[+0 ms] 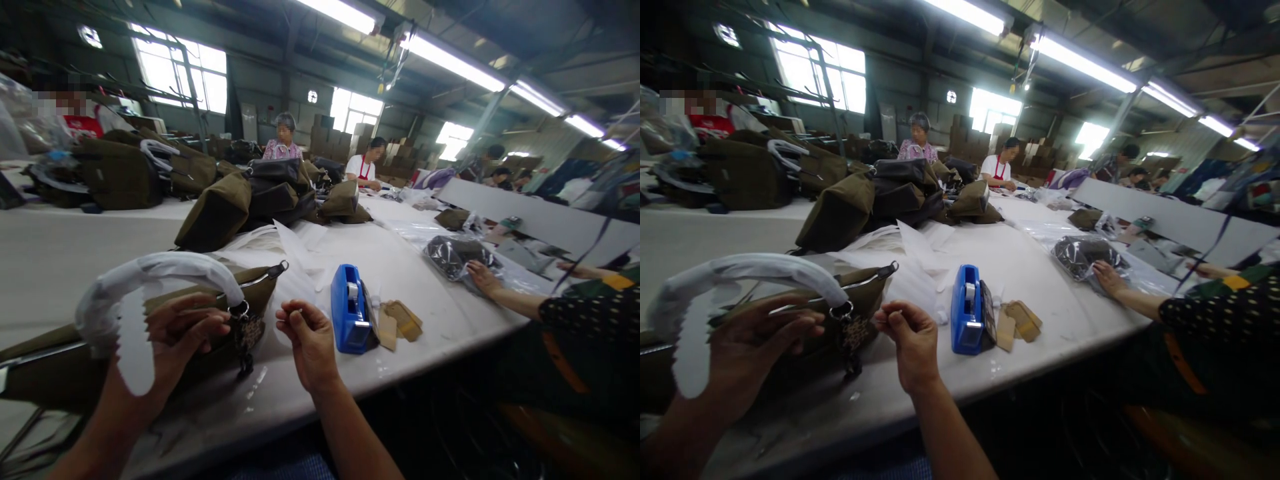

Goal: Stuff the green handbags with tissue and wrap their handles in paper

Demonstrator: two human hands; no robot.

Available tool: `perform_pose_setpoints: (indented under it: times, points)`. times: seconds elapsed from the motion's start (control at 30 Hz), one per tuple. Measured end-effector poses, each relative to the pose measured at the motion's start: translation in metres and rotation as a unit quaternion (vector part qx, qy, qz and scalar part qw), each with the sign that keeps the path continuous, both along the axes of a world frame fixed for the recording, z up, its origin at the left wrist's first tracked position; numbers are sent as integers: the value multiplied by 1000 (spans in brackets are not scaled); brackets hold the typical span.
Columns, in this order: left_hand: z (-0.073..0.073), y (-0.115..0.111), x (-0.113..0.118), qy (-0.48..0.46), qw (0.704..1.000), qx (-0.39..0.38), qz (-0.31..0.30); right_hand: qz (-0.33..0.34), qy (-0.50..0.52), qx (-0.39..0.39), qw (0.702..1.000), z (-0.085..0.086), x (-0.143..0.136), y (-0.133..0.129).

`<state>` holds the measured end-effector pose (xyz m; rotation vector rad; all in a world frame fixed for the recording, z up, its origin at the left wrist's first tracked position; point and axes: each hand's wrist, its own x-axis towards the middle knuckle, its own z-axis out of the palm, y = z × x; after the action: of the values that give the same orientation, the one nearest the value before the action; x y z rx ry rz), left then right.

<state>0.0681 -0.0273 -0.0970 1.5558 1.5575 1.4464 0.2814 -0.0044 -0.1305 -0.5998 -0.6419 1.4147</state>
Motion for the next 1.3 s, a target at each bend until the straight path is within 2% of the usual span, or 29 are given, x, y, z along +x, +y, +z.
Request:
perform_pose_setpoints:
  times: [0.1,0.2,0.3,0.57,0.77,0.9,1.0,1.3]
  points:
    - [10,3,17,-119,992,-32,1,-9,-11,7,1000,0,-4,0]
    - [16,1,24,-69,998,-11,2,-8,-43,14,999,0,-8,-1]
    - [16,-1,25,5,999,36,-8,-5,-104,34,994,-1,-12,-4]
    - [12,3,31,87,985,117,-93,-9,-220,103,970,-1,-16,-10]
    - [5,0,29,71,996,28,-39,-15,-248,107,963,-4,-18,-12]
    - [2,-3,27,84,996,28,-22,-30,-280,124,951,-6,-18,-13]
    - [2,-4,27,105,993,45,-21,-56,-325,155,931,-7,-18,-13]
    - [-1,-4,27,134,984,109,-31,-130,-430,284,847,-10,-18,-12]
